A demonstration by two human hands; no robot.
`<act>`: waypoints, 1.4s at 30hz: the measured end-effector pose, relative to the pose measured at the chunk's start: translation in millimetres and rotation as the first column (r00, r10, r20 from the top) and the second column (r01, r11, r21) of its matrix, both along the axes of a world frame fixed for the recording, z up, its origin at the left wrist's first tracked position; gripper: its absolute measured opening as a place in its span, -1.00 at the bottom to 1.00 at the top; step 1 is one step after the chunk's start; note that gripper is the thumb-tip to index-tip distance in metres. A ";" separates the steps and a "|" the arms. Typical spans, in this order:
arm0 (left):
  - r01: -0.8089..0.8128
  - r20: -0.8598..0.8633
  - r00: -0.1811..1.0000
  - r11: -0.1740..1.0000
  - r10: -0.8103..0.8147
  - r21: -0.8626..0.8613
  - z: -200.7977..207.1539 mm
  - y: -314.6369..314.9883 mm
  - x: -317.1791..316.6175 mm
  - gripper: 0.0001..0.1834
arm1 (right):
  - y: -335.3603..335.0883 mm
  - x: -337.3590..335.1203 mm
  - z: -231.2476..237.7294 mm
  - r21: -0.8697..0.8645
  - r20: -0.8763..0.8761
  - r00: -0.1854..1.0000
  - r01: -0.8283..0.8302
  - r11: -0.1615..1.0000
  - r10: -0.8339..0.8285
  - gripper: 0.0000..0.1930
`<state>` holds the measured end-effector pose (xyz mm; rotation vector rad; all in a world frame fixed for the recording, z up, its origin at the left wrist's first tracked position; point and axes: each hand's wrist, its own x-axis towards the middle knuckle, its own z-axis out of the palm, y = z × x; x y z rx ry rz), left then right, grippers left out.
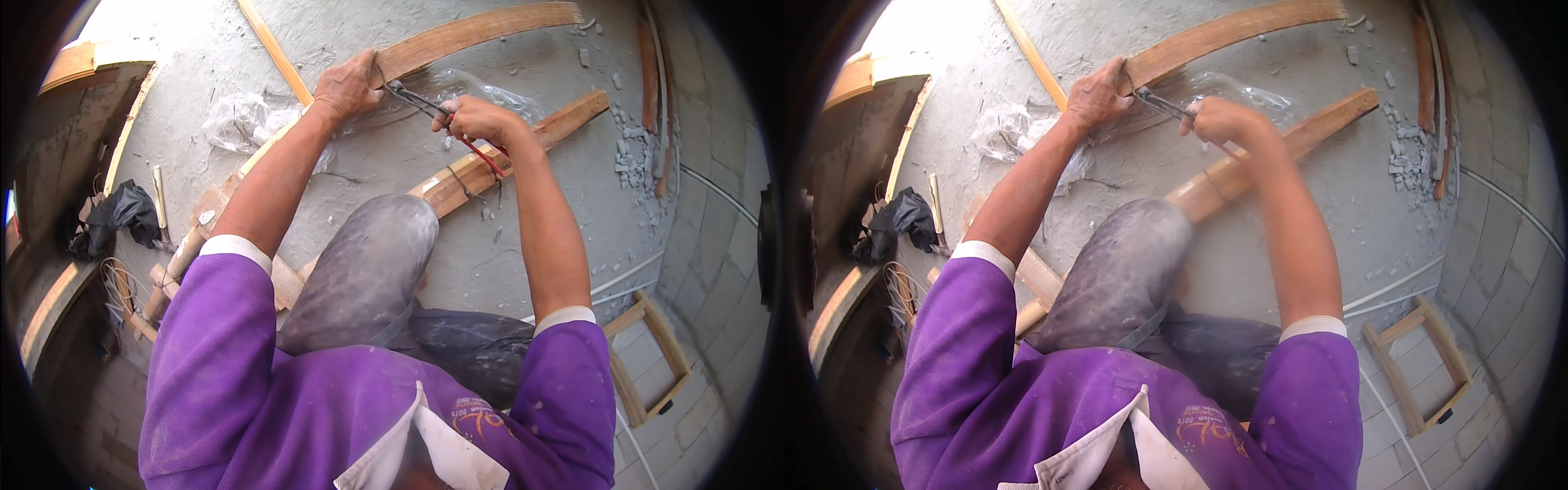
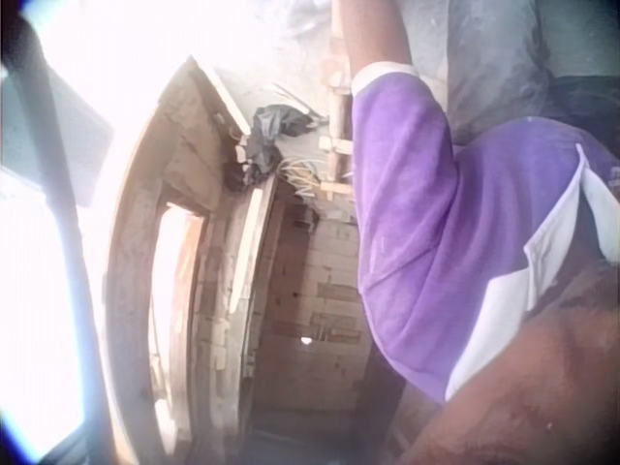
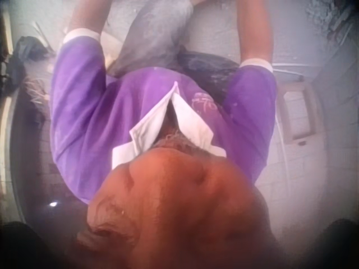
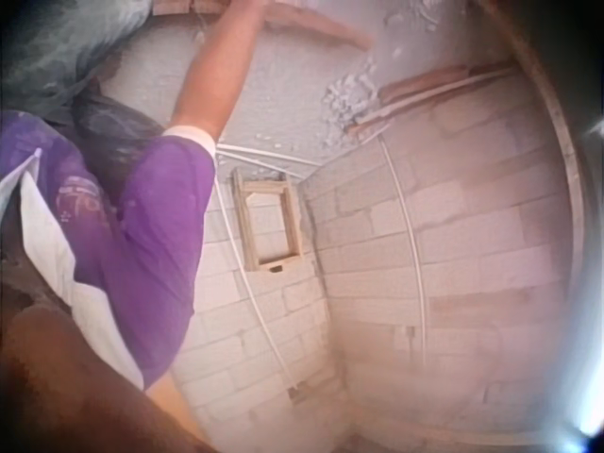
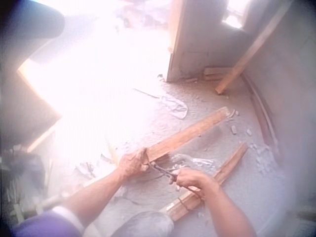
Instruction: The person sits on the floor and assembles a wooden frame by tying wooden planks together with wire. They use pliers to twist and secure the wire around the joints of the planks.
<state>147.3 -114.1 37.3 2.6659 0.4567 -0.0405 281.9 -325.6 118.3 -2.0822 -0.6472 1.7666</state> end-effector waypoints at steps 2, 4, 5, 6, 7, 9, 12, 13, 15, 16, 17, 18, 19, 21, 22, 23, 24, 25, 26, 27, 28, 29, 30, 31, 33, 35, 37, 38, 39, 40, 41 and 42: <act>-0.028 -0.008 1.000 1.000 0.028 -0.011 -1.9 -1.6 0.5 -0.35 | -1.3 -0.4 -0.3 -0.001 -0.008 1.000 0.026 1.000 -0.026 -0.64; -0.051 0.000 0.999 0.999 0.051 -0.014 -1.6 -2.3 -0.7 -0.36 | 3.5 -2.5 9.2 0.000 0.016 1.000 0.020 1.000 -0.020 -0.63; -0.061 -0.028 0.998 0.998 0.060 -0.019 -1.4 -3.0 -1.5 -0.36 | 4.9 -2.6 11.0 0.009 0.031 1.000 0.002 1.000 -0.003 -0.62; -0.068 -0.052 0.996 0.997 0.066 -0.025 4.8 -5.2 -0.4 -0.37 | 5.0 -2.5 13.6 0.015 0.050 0.999 -0.013 1.000 0.013 -0.60; -0.075 -0.076 0.994 0.997 0.072 -0.031 8.7 -6.6 0.4 -0.37 | 4.6 -2.6 14.8 0.022 0.068 0.997 -0.029 0.999 0.028 -0.59; -0.076 -0.070 0.995 0.997 0.073 -0.031 10.2 -7.0 1.8 -0.37 | 1.8 0.5 11.3 0.031 0.100 0.995 -0.025 0.999 0.022 -0.57; -0.077 -0.101 0.992 0.996 0.072 -0.050 18.0 -7.0 2.8 -0.34 | 2.0 5.5 12.2 0.002 0.142 0.990 -0.015 1.000 0.014 -0.55; -0.076 -0.118 0.991 0.995 0.069 -0.060 19.8 -7.3 3.2 -0.33 | 2.0 7.0 13.6 -0.015 0.155 0.988 -0.009 1.000 0.011 -0.55; -0.065 -0.082 0.995 0.997 0.060 -0.051 17.0 -6.2 2.0 -0.34 | 3.5 7.6 15.3 0.001 0.149 0.987 -0.052 0.999 0.051 -0.55; -0.060 -0.065 0.996 0.997 0.057 -0.045 15.6 -5.9 1.5 -0.34 | 4.8 7.5 16.4 0.010 0.146 0.987 -0.075 0.997 0.072 -0.55; -0.065 -0.069 0.996 0.997 0.062 -0.041 14.6 -6.2 2.1 -0.34 | 6.8 8.4 19.7 0.008 0.130 0.987 -0.092 0.996 0.090 -0.55; -0.071 -0.076 0.995 0.997 0.068 -0.036 13.7 -6.0 2.1 -0.34 | 9.5 9.2 23.7 0.007 0.112 0.988 -0.110 0.994 0.108 -0.55; -0.078 -0.082 0.994 0.996 0.075 -0.032 13.3 -5.8 2.0 -0.34 | 11.1 9.5 25.9 0.006 0.095 0.987 -0.128 0.992 0.127 -0.54; -0.085 -0.098 0.992 0.996 0.082 -0.032 14.1 -5.9 2.4 -0.34 | 11.2 9.6 26.2 0.007 0.082 0.988 -0.131 0.991 0.130 -0.53; -0.088 -0.105 0.991 0.996 0.084 -0.033 15.2 -6.5 3.1 -0.34 | 10.8 9.7 26.3 0.007 0.076 0.988 -0.132 0.991 0.131 -0.52; -0.090 -0.120 0.989 0.995 0.085 -0.038 16.8 -7.2 3.9 -0.35 | 9.3 8.2 24.7 0.012 0.094 0.988 -0.126 0.992 0.125 -0.51; -0.093 -0.138 0.987 0.995 0.087 -0.038 20.0 -7.6 3.9 -0.35 | 7.8 5.0 21.5 0.021 0.109 0.987 -0.122 0.992 0.119 -0.51; -0.096 -0.155 0.984 0.995 0.089 -0.039 21.7 -7.6 3.9 -0.35 | 7.5 3.1 19.9 0.030 0.125 0.986 -0.117 0.993 0.113 -0.50; -0.093 -0.152 0.985 0.995 0.086 -0.041 21.4 -6.9 3.7 -0.35 | 8.9 4.0 20.1 0.014 0.124 0.983 -0.139 0.990 0.136 -0.49; -0.090 -0.148 0.986 0.995 0.083 -0.045 20.6 -6.4 3.4 -0.35 | 12.0 5.1 23.8 -0.004 0.124 0.979 -0.161 0.987 0.160 -0.48; -0.087 -0.144 0.986 0.995 0.080 -0.049 19.8 -5.9 3.1 -0.35 | 13.8 5.9 25.8 -0.021 0.122 0.975 -0.182 0.983 0.183 -0.48; -0.091 -0.136 0.987 0.995 0.084 -0.051 18.8 -5.8 2.6 -0.35 | 14.4 6.9 25.3 -0.027 0.125 0.975 -0.184 0.983 0.186 -0.47; -0.095 -0.128 0.988 0.994 0.087 -0.053 18.3 -5.9 2.5 -0.35 | 15.0 8.4 24.7 -0.034 0.128 0.974 -0.185 0.982 0.188 -0.46; -0.098 -0.120 0.989 0.994 0.090 -0.056 18.1 -6.0 2.5 -0.35 | 15.2 9.2 24.3 -0.041 0.131 0.973 -0.186 0.982 0.190 -0.45; -0.095 -0.142 0.986 0.994 0.085 -0.061 19.7 -5.9 3.2 -0.35 | 13.9 7.7 24.6 -0.054 0.150 0.973 -0.171 0.984 0.177 -0.45; -0.097 -0.143 0.986 0.993 0.087 -0.062 18.9 -6.4 3.8 -0.34 | 12.6 6.6 26.3 -0.062 0.154 0.975 -0.154 0.986 0.162 -0.44; -0.112 -0.127 0.986 0.992 0.105 -0.049 15.7 -5.1 1.7 -0.34 | 14.4 5.8 27.0 -0.059 0.141 0.978 -0.145 0.988 0.152 -0.44; -0.112 -0.116 0.988 0.992 0.105 -0.051 14.8 -4.2 0.8 -0.35 | 15.4 7.2 26.0 -0.041 0.120 0.979 -0.160 0.986 0.164 -0.45; -0.109 -0.104 0.989 0.993 0.102 -0.056 15.1 -5.1 0.9 -0.35 | 15.1 10.2 24.8 -0.026 0.099 0.980 -0.171 0.985 0.173 -0.45; -0.106 -0.091 0.991 0.993 0.100 -0.060 15.3 -5.6 1.1 -0.35 | 15.0 12.7 23.9 -0.011 0.079 0.980 -0.183 0.983 0.183 -0.45; -0.104 -0.094 0.991 0.992 0.098 -0.064 15.3 -5.6 1.1 -0.35 | 14.9 14.2 23.5 -0.013 0.079 0.981 -0.179 0.984 0.179 -0.46; -0.104 -0.097 0.991 0.992 0.097 -0.068 15.1 -5.7 1.2 -0.35 | 14.9 15.7 23.2 -0.016 0.080 0.981 -0.176 0.984 0.177 -0.47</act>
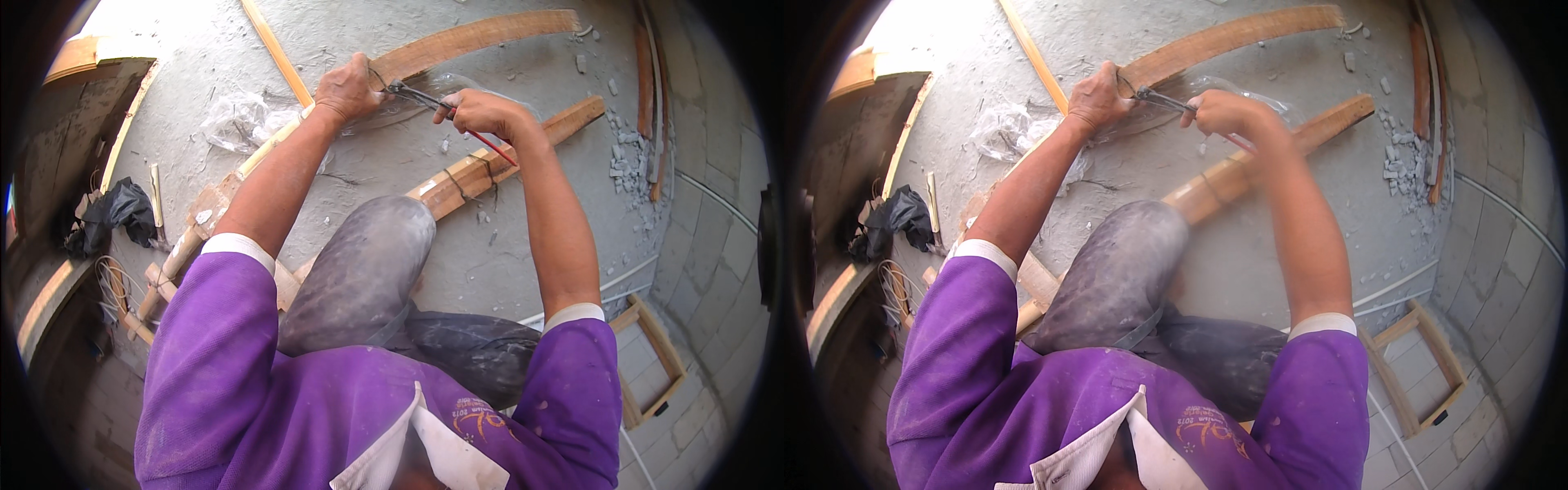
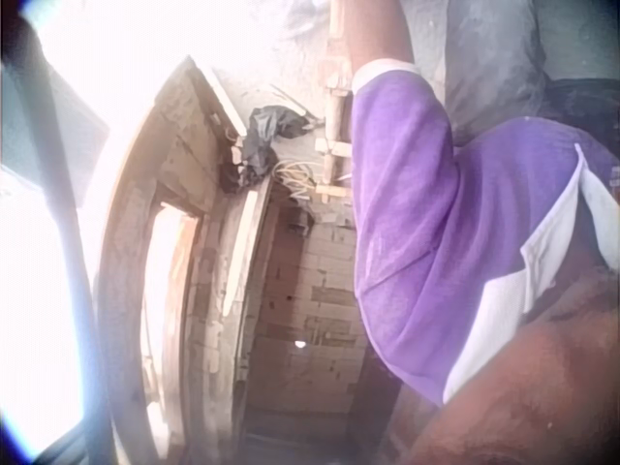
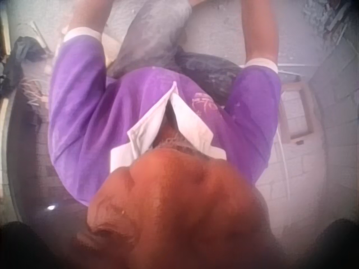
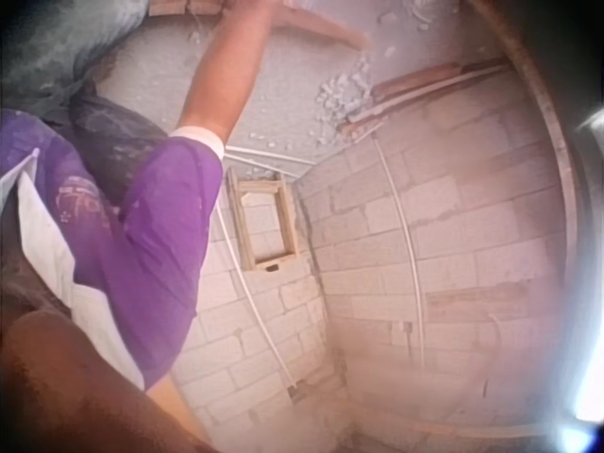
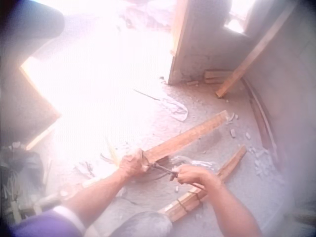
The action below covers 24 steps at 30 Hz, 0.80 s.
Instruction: The person sits on the floor and assembles a wooden frame by tying wooden planks together with wire. They use pliers to twist and secure the wire around the joints of the planks.
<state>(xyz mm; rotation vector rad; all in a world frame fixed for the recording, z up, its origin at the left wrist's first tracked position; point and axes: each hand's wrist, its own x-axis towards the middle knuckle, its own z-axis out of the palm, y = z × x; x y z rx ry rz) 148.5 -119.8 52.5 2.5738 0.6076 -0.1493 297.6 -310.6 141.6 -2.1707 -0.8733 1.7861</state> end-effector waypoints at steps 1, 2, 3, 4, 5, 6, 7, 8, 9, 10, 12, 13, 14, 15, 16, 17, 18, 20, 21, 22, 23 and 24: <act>0.001 -0.002 1.000 1.000 -0.001 -0.004 -0.2 0.1 -0.1 -0.35 | 0.4 1.1 -0.3 -0.002 0.001 1.000 0.003 1.000 -0.003 -0.48; 0.003 0.003 1.000 1.000 -0.003 0.003 -1.1 0.6 -0.6 -0.35 | 0.7 1.4 -2.1 -0.004 0.007 1.000 -0.002 1.000 0.002 -0.48; 0.006 0.010 1.000 1.000 -0.006 0.009 -3.0 1.0 -0.9 -0.35 | -0.1 1.3 -4.9 -0.007 0.014 1.000 -0.006 1.000 0.006 -0.49; 0.009 0.017 1.000 1.000 -0.010 0.015 -5.1 1.3 -1.1 -0.36 | -0.5 1.4 -6.5 -0.010 0.021 1.000 -0.009 1.000 0.009 -0.49; 0.014 0.026 1.000 1.000 -0.015 0.024 -8.1 1.5 -1.2 -0.36 | -0.5 2.0 -6.6 -0.005 0.010 1.000 -0.017 1.000 0.017 -0.50; 0.017 0.033 0.999 0.999 -0.019 0.034 -9.0 2.0 -1.5 -0.35 | 0.1 2.3 -6.8 0.001 -0.003 1.000 -0.026 1.000 0.026 -0.50; 0.021 0.040 0.999 0.999 -0.023 0.043 -10.0 2.5 -1.7 -0.35 | 0.7 2.7 -7.1 0.007 -0.017 0.999 -0.035 0.999 0.035 -0.51; 0.018 0.043 0.999 0.999 -0.020 0.041 -11.0 2.6 -2.1 -0.36 | 0.6 3.5 -8.6 0.010 -0.022 0.999 -0.033 0.999 0.034 -0.51; 0.016 0.046 0.999 0.999 -0.018 0.039 -8.0 1.5 -2.0 -0.36 | -0.6 4.6 -11.5 0.013 -0.027 0.999 -0.031 0.999 0.031 -0.52; 0.015 0.049 0.999 0.999 -0.017 0.037 -6.5 0.9 -1.9 -0.37 | -1.7 5.7 -14.5 0.016 -0.031 0.999 -0.028 0.999 0.029 -0.52; 0.016 0.059 0.998 0.999 -0.018 0.033 -7.0 0.9 -1.8 -0.37 | -3.0 8.1 -19.9 0.025 -0.032 0.999 -0.028 0.999 0.028 -0.54; 0.016 0.065 0.998 0.999 -0.018 0.031 -7.3 1.0 -1.6 -0.37 | -3.1 9.5 -21.2 0.030 -0.032 0.999 -0.027 0.999 0.028 -0.55; 0.017 0.076 0.997 0.999 -0.020 0.029 -7.3 1.1 -2.3 -0.38 | -2.4 10.5 -22.0 -0.002 -0.048 0.998 -0.026 1.000 0.026 -0.55; 0.019 0.089 0.996 0.999 -0.021 0.027 -6.9 1.3 -3.4 -0.38 | -0.7 11.2 -21.6 -0.033 -0.064 0.998 -0.026 0.999 0.023 -0.55; 0.020 0.101 0.995 0.999 -0.022 0.025 -6.6 1.5 -3.7 -0.39 | 0.2 12.5 -21.3 -0.065 -0.080 0.997 -0.026 0.998 0.020 -0.55; 0.018 0.089 0.996 1.000 -0.020 0.020 -6.7 1.9 -3.3 -0.39 | -1.3 14.1 -24.0 -0.068 -0.125 0.992 0.013 0.998 -0.022 -0.55; 0.016 0.076 0.997 1.000 -0.017 0.015 -6.6 2.2 -3.2 -0.39 | -4.0 14.4 -28.1 -0.074 -0.170 0.983 0.052 0.996 -0.064 -0.55; 0.010 0.064 0.998 1.000 -0.011 0.013 -6.0 1.2 -1.8 -0.40 | -8.5 16.3 -33.6 -0.087 -0.237 0.964 0.103 0.991 -0.121 -0.55; 0.007 0.062 0.998 1.000 -0.008 0.018 -6.1 0.5 -1.9 -0.40 | -9.9 16.5 -35.7 -0.093 -0.261 0.956 0.115 0.989 -0.136 -0.55; 0.003 0.059 0.998 1.000 -0.004 0.022 -6.6 -0.3 -2.1 -0.41 | -10.9 17.0 -37.0 -0.100 -0.286 0.946 0.127 0.987 -0.151 -0.54; 0.002 0.062 0.998 1.000 -0.003 0.020 -8.5 -0.3 -2.2 -0.41 | -11.7 17.9 -37.6 -0.100 -0.308 0.940 0.119 0.988 -0.144 -0.54; 0.000 0.065 0.998 1.000 -0.002 0.020 -9.7 0.5 -2.3 -0.41 | -12.2 18.4 -37.7 -0.099 -0.332 0.933 0.111 0.989 -0.138 -0.55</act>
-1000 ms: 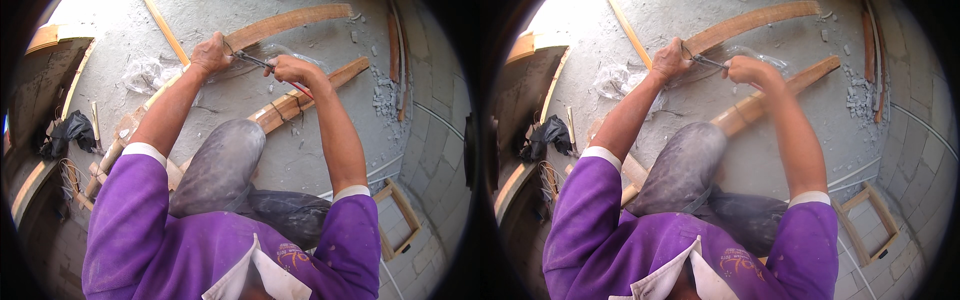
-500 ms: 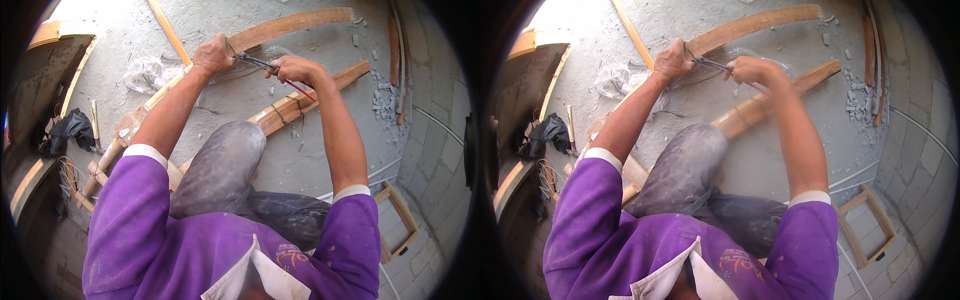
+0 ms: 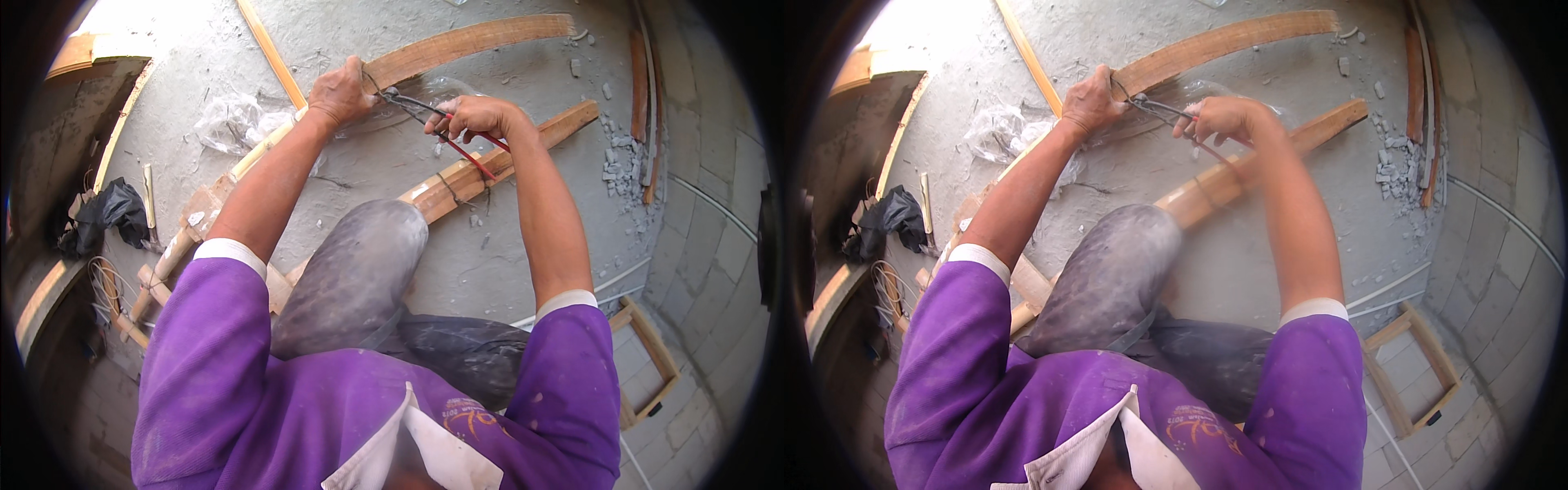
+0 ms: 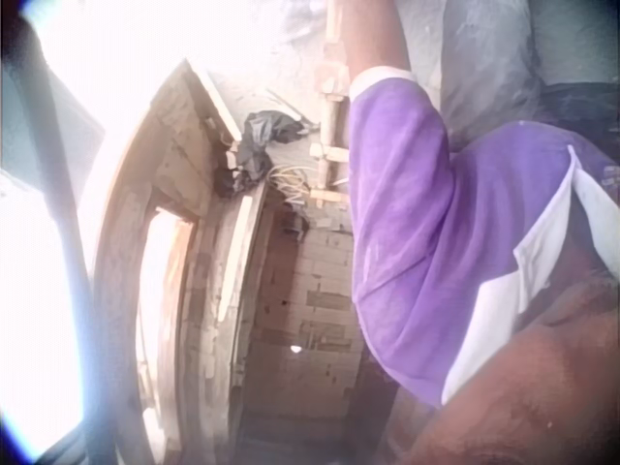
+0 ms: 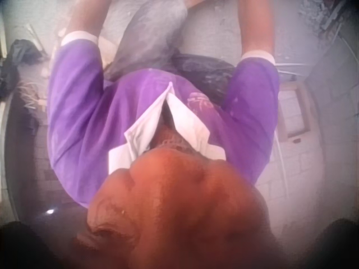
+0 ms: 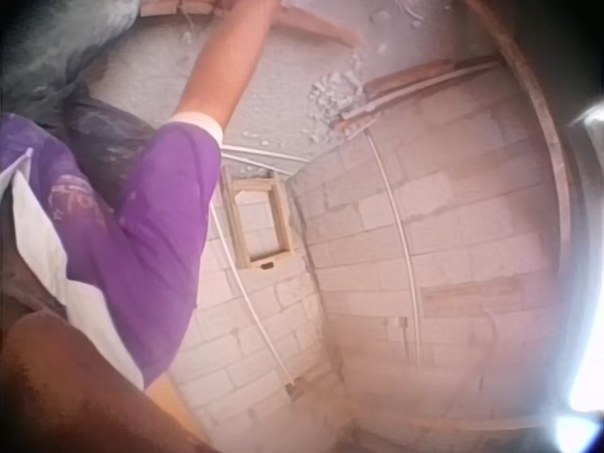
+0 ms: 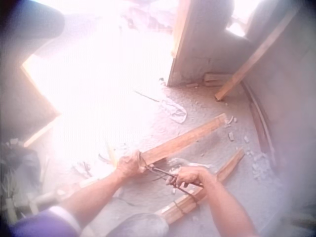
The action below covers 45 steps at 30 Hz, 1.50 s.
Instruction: The person sits on the floor and assembles a wooden frame by tying wooden planks together with wire. They use pliers to twist and secure the wire around the joints of the planks.
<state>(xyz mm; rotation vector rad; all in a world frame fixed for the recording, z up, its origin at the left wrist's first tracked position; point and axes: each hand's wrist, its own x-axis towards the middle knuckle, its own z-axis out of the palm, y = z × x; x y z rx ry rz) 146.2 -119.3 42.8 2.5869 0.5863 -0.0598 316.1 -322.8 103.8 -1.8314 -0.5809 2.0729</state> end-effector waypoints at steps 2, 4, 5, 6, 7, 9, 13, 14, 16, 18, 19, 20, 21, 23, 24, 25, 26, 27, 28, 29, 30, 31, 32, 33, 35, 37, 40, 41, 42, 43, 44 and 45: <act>-0.005 -0.006 1.000 1.000 0.005 0.002 -1.8 0.5 -1.2 -0.42 | -0.3 1.1 -2.1 0.009 -0.040 0.999 0.008 1.000 -0.008 -0.54; -0.013 -0.017 1.000 1.000 0.013 0.004 1.4 0.7 -0.6 -0.43 | -0.8 3.1 -5.3 0.014 -0.066 0.997 0.035 0.999 -0.034 -0.52; -0.010 -0.014 1.000 1.000 0.010 0.000 1.6 0.8 -0.7 -0.43 | -1.9 4.0 -6.1 0.003 -0.104 0.993 0.057 0.998 -0.056 -0.52; -0.009 -0.012 1.000 1.000 0.009 -0.002 1.0 1.7 -1.0 -0.44 | -3.0 5.5 -7.7 -0.008 -0.142 0.987 0.076 0.997 -0.077 -0.51; -0.008 -0.010 1.000 1.000 0.008 -0.005 0.6 2.6 -1.3 -0.44 | -3.7 7.2 -8.9 -0.021 -0.180 0.979 0.095 0.995 -0.097 -0.51; -0.003 0.005 1.000 1.000 0.003 -0.009 -0.3 2.6 -1.2 -0.44 | -5.0 9.8 -11.1 -0.022 -0.208 0.972 0.110 0.994 -0.113 -0.51; -0.014 -0.031 0.999 0.999 0.013 -0.033 3.8 1.8 -1.2 -0.43 | -2.4 10.6 -9.8 -0.030 -0.259 0.956 0.138 0.990 -0.141 -0.58; -0.011 -0.032 0.999 0.999 0.010 -0.033 4.0 2.2 -1.3 -0.43 | -2.7 11.8 -11.8 -0.042 -0.289 0.946 0.143 0.989 -0.149 -0.62; -0.006 -0.032 0.999 0.999 0.005 -0.032 3.9 3.6 -0.9 -0.42 | -2.7 15.8 -16.2 -0.064 -0.348 0.923 0.150 0.987 -0.163 -0.70; 0.006 -0.009 1.000 0.999 -0.006 -0.036 2.9 3.5 -1.8 -0.42 | -2.2 16.8 -18.3 -0.033 -0.307 0.946 0.100 0.994 -0.106 -0.76; 0.011 0.000 1.000 0.999 -0.011 -0.037 2.1 3.4 -2.8 -0.42 | -1.6 16.3 -19.5 -0.018 -0.288 0.955 0.074 0.997 -0.076 -0.79; 0.006 -0.014 1.000 0.999 -0.007 -0.037 1.1 4.0 -2.7 -0.41 | -0.2 16.1 -19.6 -0.016 -0.283 0.956 0.072 0.997 -0.074 -0.78; 0.003 -0.028 1.000 0.999 -0.004 -0.040 0.0 4.1 -1.6 -0.41 | 0.8 16.3 -17.8 -0.018 -0.277 0.958 0.072 0.997 -0.074 -0.77; -0.001 -0.044 0.999 0.999 -0.001 -0.050 -0.3 4.4 -1.9 -0.41 | 3.0 18.9 -16.6 -0.026 -0.253 0.965 0.062 0.998 -0.066 -0.73; 0.000 -0.043 0.999 0.998 -0.002 -0.057 1.0 4.4 -1.6 -0.41 | 3.8 22.9 -16.6 -0.031 -0.232 0.971 0.054 0.998 -0.059 -0.70; 0.000 -0.042 0.999 0.998 -0.003 -0.063 1.5 4.2 -1.5 -0.41 | 4.7 26.1 -16.2 -0.037 -0.210 0.976 0.045 0.998 -0.052 -0.68; 0.001 -0.032 0.999 0.998 -0.003 -0.062 0.9 3.5 -1.7 -0.40 | 5.5 28.3 -15.0 -0.045 -0.186 0.982 0.029 0.999 -0.037 -0.66; 0.000 -0.025 1.000 0.998 -0.001 -0.059 0.2 3.5 -2.4 -0.40 | 7.4 30.2 -14.2 -0.050 -0.164 0.986 0.011 0.999 -0.019 -0.64; -0.002 -0.017 1.000 0.998 0.001 -0.056 -0.4 3.6 -3.0 -0.40 | 10.0 31.4 -12.7 -0.056 -0.142 0.990 -0.007 0.998 -0.001 -0.61; 0.003 -0.018 1.000 0.998 -0.004 -0.058 -0.6 4.0 -3.2 -0.40 | 12.5 31.4 -10.3 -0.071 -0.145 0.989 -0.027 0.997 0.016 -0.62; 0.007 -0.019 1.000 0.998 -0.008 -0.061 -0.2 4.5 -3.3 -0.41 | 13.9 32.0 -8.3 -0.077 -0.163 0.986 -0.025 0.997 0.013 -0.62; 0.010 -0.019 1.000 0.998 -0.012 -0.064 -0.4 4.7 -3.5 -0.41 | 14.6 33.2 -6.8 -0.083 -0.182 0.983 -0.024 0.996 0.008 -0.62; 0.015 -0.008 1.000 0.998 -0.015 -0.061 -1.5 4.8 -3.8 -0.42 | 15.1 34.3 -5.3 -0.090 -0.200 0.980 -0.023 0.996 0.004 -0.62; 0.019 0.003 1.000 0.998 -0.019 -0.056 -2.4 5.4 -3.8 -0.43 | 16.1 35.6 -3.1 -0.102 -0.211 0.978 -0.021 0.995 -0.001 -0.63; 0.019 0.010 1.000 0.999 -0.019 -0.046 -2.5 5.6 -4.0 -0.45 | 17.8 37.7 0.2 -0.126 -0.231 0.973 -0.017 0.992 -0.013 -0.65; 0.014 0.006 1.000 0.999 -0.014 -0.042 -1.2 4.3 -3.1 -0.47 | 18.6 39.7 -0.6 -0.123 -0.247 0.969 -0.063 0.990 0.031 -0.69; 0.026 -0.023 0.999 0.999 -0.027 -0.040 -0.6 5.6 -2.8 -0.52 | 18.1 41.9 -0.3 -0.139 -0.187 0.979 -0.111 0.984 0.084 -0.74; 0.026 -0.021 0.999 0.999 -0.027 -0.034 -1.2 5.3 -2.7 -0.53 | 17.6 42.8 0.2 -0.149 -0.153 0.983 -0.122 0.981 0.099 -0.76; 0.026 -0.021 0.999 0.999 -0.026 -0.027 -2.0 5.0 -3.3 -0.54 | 18.5 44.6 1.1 -0.175 -0.103 0.983 -0.169 0.970 0.153 -0.75; 0.026 -0.021 0.999 0.999 -0.026 -0.020 -2.6 4.6 -3.9 -0.55 | 20.3 47.5 2.9 -0.203 -0.054 0.977 -0.214 0.956 0.207 -0.75; 0.033 -0.013 0.999 0.999 -0.033 -0.017 -2.6 4.8 -4.1 -0.55 | 20.9 49.9 3.2 -0.232 -0.007 0.965 -0.255 0.939 0.261 -0.74; 0.041 -0.005 0.999 0.999 -0.041 -0.013 -1.8 5.2 -3.7 -0.55 | 20.5 51.4 3.7 -0.225 -0.010 0.962 -0.267 0.937 0.271 -0.66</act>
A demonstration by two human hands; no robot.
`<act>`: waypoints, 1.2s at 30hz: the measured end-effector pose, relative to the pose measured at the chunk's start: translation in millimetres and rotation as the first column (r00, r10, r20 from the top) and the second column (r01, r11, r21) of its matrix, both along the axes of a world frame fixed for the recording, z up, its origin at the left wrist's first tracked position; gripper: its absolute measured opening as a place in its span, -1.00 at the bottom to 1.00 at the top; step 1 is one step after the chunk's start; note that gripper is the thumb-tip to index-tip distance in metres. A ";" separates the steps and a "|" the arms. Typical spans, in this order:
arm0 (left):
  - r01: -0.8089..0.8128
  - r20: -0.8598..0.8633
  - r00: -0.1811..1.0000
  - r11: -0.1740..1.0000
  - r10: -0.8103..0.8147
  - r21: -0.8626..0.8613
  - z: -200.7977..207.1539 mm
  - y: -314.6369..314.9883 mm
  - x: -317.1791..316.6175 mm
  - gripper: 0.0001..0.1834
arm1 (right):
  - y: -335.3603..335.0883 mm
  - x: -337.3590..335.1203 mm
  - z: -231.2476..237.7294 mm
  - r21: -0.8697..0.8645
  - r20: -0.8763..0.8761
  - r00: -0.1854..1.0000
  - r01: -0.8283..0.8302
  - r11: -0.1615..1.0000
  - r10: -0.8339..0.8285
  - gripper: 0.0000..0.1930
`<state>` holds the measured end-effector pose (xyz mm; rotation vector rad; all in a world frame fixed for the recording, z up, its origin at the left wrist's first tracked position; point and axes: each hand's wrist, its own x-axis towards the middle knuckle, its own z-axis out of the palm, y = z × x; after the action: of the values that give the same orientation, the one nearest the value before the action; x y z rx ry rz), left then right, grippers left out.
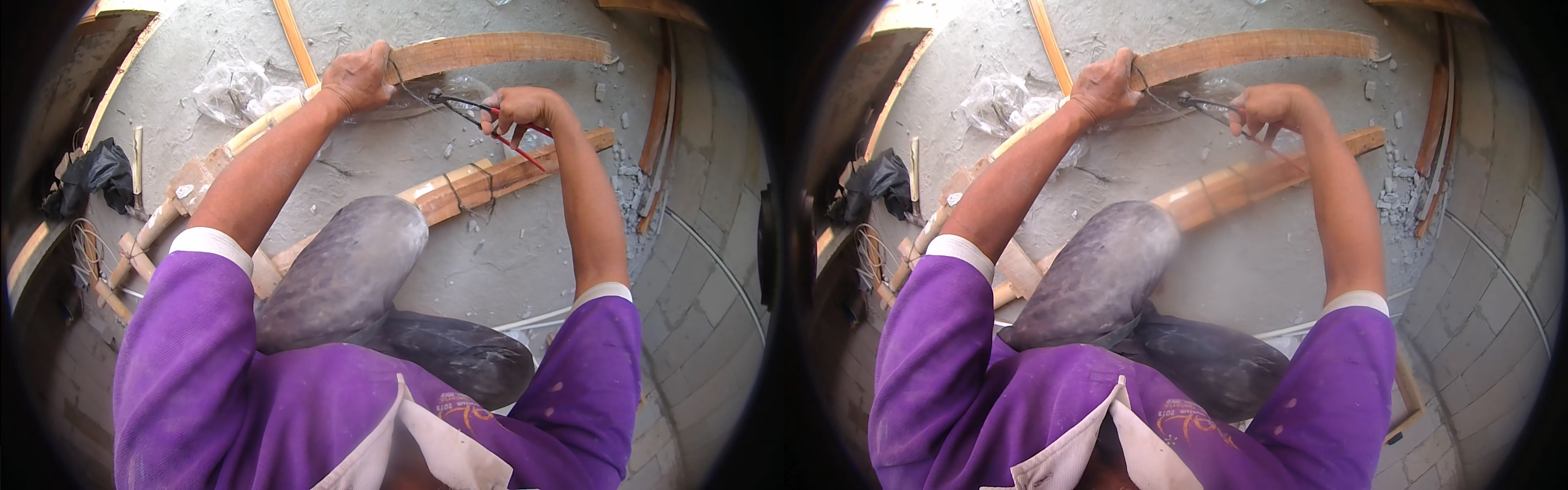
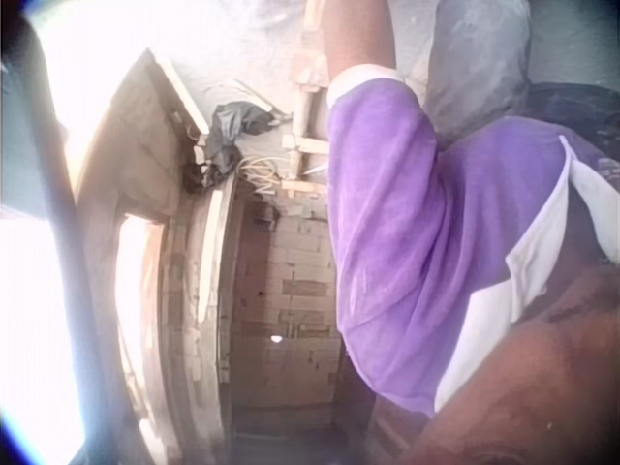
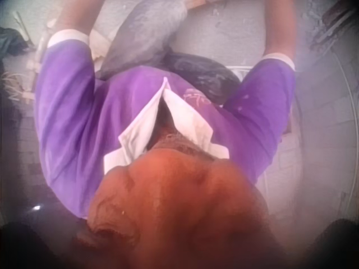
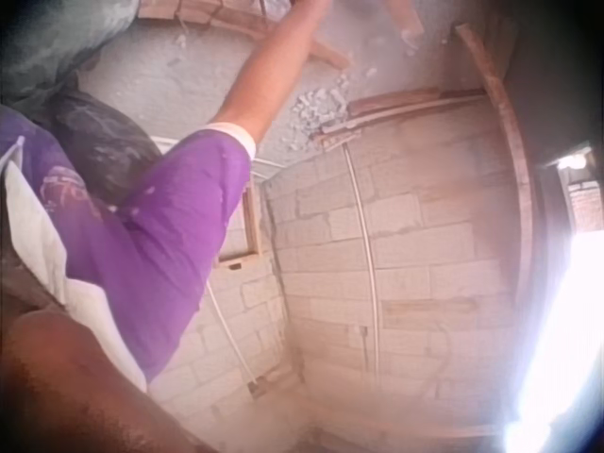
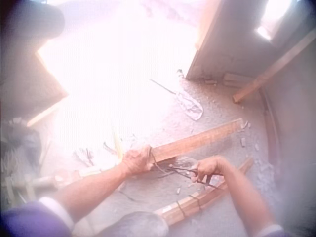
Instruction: The person sits on the floor and assembles a wooden frame by tying wooden planks together with wire. They use pliers to twist and secure the wire around the joints of the planks.
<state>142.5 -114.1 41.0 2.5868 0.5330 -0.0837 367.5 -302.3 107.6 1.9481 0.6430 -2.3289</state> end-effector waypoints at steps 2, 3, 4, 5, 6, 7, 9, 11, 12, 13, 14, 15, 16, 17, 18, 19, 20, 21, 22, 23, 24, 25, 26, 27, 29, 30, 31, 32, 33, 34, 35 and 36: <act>0.005 0.006 1.000 1.000 -0.005 -0.002 0.1 -0.7 -0.2 -0.55 | -0.9 -1.4 3.8 0.027 -0.018 0.999 0.050 0.998 -0.049 -0.60; 0.002 0.006 1.000 1.000 -0.002 -0.004 0.1 -0.7 0.2 -0.55 | 0.2 -2.3 6.2 0.042 -0.026 0.997 0.075 0.996 -0.074 -0.57; -0.001 0.005 1.000 1.000 0.001 -0.007 0.0 -0.7 0.6 -0.56 | 0.8 -4.0 5.1 0.075 -0.010 0.995 0.097 0.992 -0.096 -0.58; -0.001 0.011 1.000 1.000 0.001 0.000 0.0 -1.1 0.5 -0.56 | 1.1 -7.0 2.5 0.108 0.006 0.993 0.118 0.987 -0.120 -0.58; -0.001 0.017 1.000 1.000 0.001 0.008 0.0 -1.3 -0.2 -0.56 | 2.9 -9.6 1.3 0.142 0.021 0.989 0.139 0.980 -0.144 -0.58; -0.001 0.022 1.000 1.000 0.001 0.016 0.4 -1.3 -0.3 -0.56 | 5.3 -11.2 2.4 0.147 0.036 0.992 0.118 0.982 -0.124 -0.58; -0.002 0.023 1.000 1.000 0.002 0.002 2.6 -1.7 0.0 -0.56 | 10.0 -15.2 7.0 0.156 0.062 0.995 0.073 0.985 -0.083 -0.56; -0.004 0.020 1.000 1.000 0.004 -0.007 2.5 -2.0 -0.5 -0.56 | 12.0 -17.5 9.5 0.169 0.037 0.996 0.072 0.983 -0.079 -0.55; -0.005 0.018 1.000 1.000 0.005 -0.010 1.1 -1.9 0.1 -0.56 | 12.9 -18.4 10.9 0.174 0.024 0.997 0.071 0.982 -0.077 -0.54; -0.006 0.016 1.000 1.000 0.006 -0.014 0.5 -2.0 0.3 -0.55 | 14.4 -20.0 12.7 0.180 0.033 0.998 0.055 0.982 -0.062 -0.54; -0.010 0.007 1.000 1.000 0.010 -0.009 0.6 -2.4 -0.3 -0.55 | 16.1 -21.8 14.8 0.186 0.042 0.998 0.038 0.982 -0.047 -0.54; -0.013 -0.001 1.000 1.000 0.013 -0.004 1.7 -2.0 0.1 -0.55 | 17.9 -22.1 17.2 0.193 0.053 0.998 0.022 0.981 -0.033 -0.54; -0.017 -0.009 1.000 1.000 0.017 0.002 2.5 -1.6 0.4 -0.55 | 19.0 -21.1 19.5 0.196 0.074 0.997 -0.014 0.980 -0.001 -0.54; -0.014 -0.011 1.000 1.000 0.014 0.004 2.3 -1.8 0.6 -0.55 | 19.9 -19.7 21.7 0.199 0.096 0.995 -0.050 0.979 0.031 -0.53; -0.009 -0.012 1.000 1.000 0.009 0.007 1.1 -2.7 0.8 -0.55 | 19.9 -18.9 22.7 0.201 0.118 0.991 -0.084 0.976 0.061 -0.52; -0.005 -0.014 1.000 1.000 0.005 0.009 0.7 -3.0 1.0 -0.55 | 21.0 -17.5 21.6 0.200 0.115 0.991 -0.097 0.975 0.075 -0.52; -0.005 -0.011 1.000 1.000 0.005 0.014 1.0 -2.5 1.4 -0.56 | 23.1 -15.2 19.4 0.200 0.112 0.990 -0.111 0.974 0.090 -0.51; -0.005 -0.010 1.000 1.000 0.006 0.016 1.1 -2.8 1.2 -0.56 | 24.0 -14.9 18.9 0.198 0.107 0.989 -0.124 0.972 0.104 -0.50; -0.005 -0.009 1.000 1.000 0.006 0.019 1.1 -3.2 1.1 -0.56 | 25.2 -16.0 19.4 0.196 0.108 0.988 -0.133 0.972 0.113 -0.49; -0.008 -0.008 1.000 1.000 0.008 0.019 0.6 -3.8 1.2 -0.57 | 28.3 -17.8 20.6 0.194 0.110 0.987 -0.141 0.971 0.121 -0.48; -0.011 -0.008 1.000 1.000 0.011 0.021 0.1 -3.6 1.1 -0.57 | 32.4 -19.9 22.5 0.193 0.111 0.985 -0.150 0.970 0.131 -0.47; -0.014 -0.008 1.000 1.000 0.014 0.023 -0.2 -3.4 1.0 -0.57 | 34.7 -22.5 25.4 0.199 0.117 0.982 -0.167 0.966 0.146 -0.47; -0.013 0.002 1.000 1.000 0.013 0.022 0.0 -3.3 1.0 -0.58 | 35.7 -25.9 29.3 0.204 0.124 0.979 -0.184 0.962 0.161 -0.47; -0.013 0.012 1.000 1.000 0.013 0.022 0.3 -3.3 1.0 -0.59 | 35.7 -28.1 31.8 0.209 0.131 0.976 -0.201 0.957 0.177 -0.47; -0.017 0.016 1.000 1.000 0.016 0.018 0.4 -3.0 1.1 -0.61 | 33.0 -30.9 29.7 0.211 0.172 0.962 -0.247 0.946 0.213 -0.49; -0.020 0.012 1.000 1.000 0.019 0.013 0.5 -3.1 1.7 -0.62 | 30.7 -32.3 28.9 0.210 0.194 0.953 -0.270 0.940 0.231 -0.50; -0.022 0.009 1.000 1.000 0.022 0.007 0.4 -3.2 2.3 -0.64 | 27.7 -33.9 28.1 0.236 0.228 0.936 -0.321 0.917 0.269 -0.52; -0.020 0.013 1.000 1.000 0.020 0.004 0.1 -3.5 2.7 -0.64 | 24.3 -36.0 27.6 0.259 0.262 0.915 -0.372 0.891 0.306 -0.54; -0.020 0.015 1.000 1.000 0.020 0.004 -0.3 -2.7 2.0 -0.65 | 22.3 -38.3 28.6 0.284 0.297 0.892 -0.423 0.861 0.341 -0.55; -0.020 0.017 1.000 1.000 0.020 0.004 -1.2 -1.9 1.3 -0.65 | 20.7 -43.8 32.8 0.238 0.333 0.883 -0.419 0.876 0.331 -0.59; -0.019 0.022 1.000 1.000 0.019 0.013 -3.9 -1.2 0.6 -0.62 | 18.2 -48.5 34.6 0.236 0.345 0.894 -0.378 0.895 0.287 -0.59; -0.016 0.027 1.000 1.000 0.015 0.020 -5.4 -1.3 0.9 -0.59 | 14.9 -53.3 36.4 0.233 0.357 0.903 -0.335 0.913 0.240 -0.60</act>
<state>143.5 -115.4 35.6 2.5990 0.5468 -0.0380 314.2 -287.4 143.9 2.1004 1.2012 -1.7679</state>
